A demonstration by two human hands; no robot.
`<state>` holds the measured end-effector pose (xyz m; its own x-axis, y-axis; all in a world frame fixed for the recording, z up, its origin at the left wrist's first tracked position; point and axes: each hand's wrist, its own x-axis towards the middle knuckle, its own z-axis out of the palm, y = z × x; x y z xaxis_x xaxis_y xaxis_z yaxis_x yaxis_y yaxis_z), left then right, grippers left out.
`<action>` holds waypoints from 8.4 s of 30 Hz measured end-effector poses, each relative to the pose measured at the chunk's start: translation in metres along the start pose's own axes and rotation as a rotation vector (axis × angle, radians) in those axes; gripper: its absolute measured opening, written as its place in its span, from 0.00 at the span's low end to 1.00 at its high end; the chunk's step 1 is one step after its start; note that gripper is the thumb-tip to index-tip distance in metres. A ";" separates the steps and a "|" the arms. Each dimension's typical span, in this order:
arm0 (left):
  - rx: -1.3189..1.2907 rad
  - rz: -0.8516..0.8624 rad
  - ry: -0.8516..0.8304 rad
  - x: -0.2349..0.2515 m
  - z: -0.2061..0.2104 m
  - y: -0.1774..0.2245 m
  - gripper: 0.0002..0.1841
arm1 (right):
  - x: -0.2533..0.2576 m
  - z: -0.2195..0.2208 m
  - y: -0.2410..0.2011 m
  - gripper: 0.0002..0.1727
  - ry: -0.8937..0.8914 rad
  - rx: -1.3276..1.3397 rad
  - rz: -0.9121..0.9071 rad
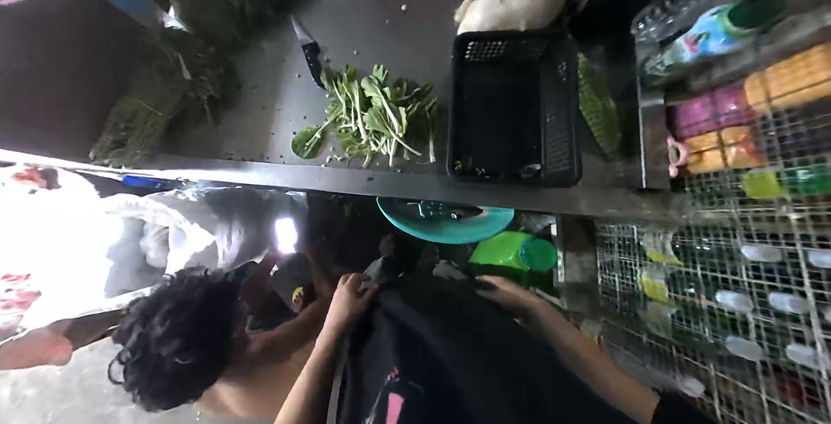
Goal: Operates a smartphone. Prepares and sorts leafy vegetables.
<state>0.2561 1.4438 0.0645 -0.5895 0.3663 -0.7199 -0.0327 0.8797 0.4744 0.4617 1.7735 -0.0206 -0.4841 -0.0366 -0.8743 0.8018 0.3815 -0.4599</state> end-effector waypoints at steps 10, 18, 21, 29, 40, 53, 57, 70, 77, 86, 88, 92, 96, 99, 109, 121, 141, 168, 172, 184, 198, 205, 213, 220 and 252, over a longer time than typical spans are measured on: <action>0.012 0.331 0.416 0.112 -0.145 0.067 0.21 | -0.069 -0.077 -0.177 0.26 0.372 0.206 -0.598; 0.401 0.356 0.371 0.254 -0.232 0.085 0.27 | 0.067 -0.089 -0.294 0.28 0.999 -0.083 -0.270; 0.440 0.310 0.330 0.274 -0.240 0.080 0.25 | 0.106 -0.090 -0.303 0.30 0.976 -0.153 -0.038; 0.016 0.412 0.261 0.243 -0.275 0.075 0.13 | 0.072 -0.077 -0.337 0.16 0.859 0.327 -0.175; -0.402 0.344 0.139 0.277 -0.228 0.105 0.36 | 0.094 -0.092 -0.364 0.24 0.862 0.140 -0.022; -0.637 0.218 -0.014 0.280 -0.228 0.130 0.45 | 0.122 -0.137 -0.342 0.63 1.004 0.598 0.177; -0.696 0.207 -0.036 0.284 -0.228 0.129 0.39 | 0.128 -0.134 -0.364 0.55 0.969 0.711 0.099; -0.618 0.228 -0.104 0.278 -0.224 0.147 0.54 | 0.116 -0.097 -0.453 0.38 0.586 0.737 -0.315; -0.643 0.175 -0.025 0.287 -0.215 0.148 0.54 | 0.133 -0.082 -0.443 0.41 0.440 0.765 -0.356; -0.111 0.175 0.162 0.297 -0.215 0.162 0.44 | 0.116 -0.104 -0.430 0.26 0.515 0.647 -0.363; -0.129 0.154 0.159 0.297 -0.216 0.163 0.42 | 0.118 -0.119 -0.422 0.23 0.688 0.577 -0.322; -0.150 0.167 0.180 0.303 -0.213 0.157 0.43 | 0.146 -0.144 -0.404 0.49 0.864 0.368 -0.160; -0.107 0.235 0.167 0.294 -0.213 0.155 0.39 | 0.167 -0.130 -0.412 0.53 0.687 0.421 -0.038; -0.109 0.217 0.151 0.292 -0.218 0.161 0.37 | 0.161 -0.113 -0.433 0.48 0.623 0.534 -0.013; -0.629 0.180 0.168 0.272 -0.189 0.156 0.38 | 0.134 -0.095 -0.434 0.38 0.497 0.675 -0.365; -1.011 0.258 0.405 0.214 -0.157 0.172 0.56 | 0.055 -0.099 -0.403 0.49 0.399 0.377 -0.771; -1.869 0.460 0.885 0.168 -0.307 0.091 0.35 | 0.028 -0.109 -0.443 0.38 0.519 0.359 -1.238; -2.026 -0.634 1.594 0.134 -0.446 -0.461 0.44 | 0.081 -0.074 -0.522 0.21 0.341 -0.682 -0.286; -1.785 -0.700 1.110 0.147 -0.455 -0.422 0.59 | 0.095 -0.077 -0.522 0.23 0.273 -0.674 -0.220; -0.273 -0.501 0.367 0.148 -0.434 -0.360 0.19 | 0.110 -0.083 -0.492 0.23 0.302 -0.577 -0.282; -0.108 -0.305 0.719 0.059 -0.406 -0.154 0.26 | 0.094 -0.139 -0.389 0.22 0.425 -0.381 -0.335; -0.092 0.209 0.516 0.135 -0.284 -0.034 0.24 | 0.120 -0.135 -0.358 0.18 0.632 -0.179 -0.401; 0.098 0.298 0.431 0.238 -0.240 0.048 0.24 | 0.132 -0.124 -0.335 0.17 0.619 -0.365 -0.420; 0.414 0.622 0.121 0.271 -0.175 0.104 0.12 | 0.158 -0.093 -0.302 0.09 0.872 -0.362 -0.463; 0.356 0.320 0.187 0.235 -0.150 0.133 0.19 | 0.093 -0.234 -0.323 0.16 0.644 0.525 -0.350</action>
<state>-0.0076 1.6016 0.0341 -0.6606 0.6021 -0.4484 0.4303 0.7931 0.4310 0.0763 1.8632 0.0832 -0.7066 0.5133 -0.4870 0.5517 -0.0312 -0.8335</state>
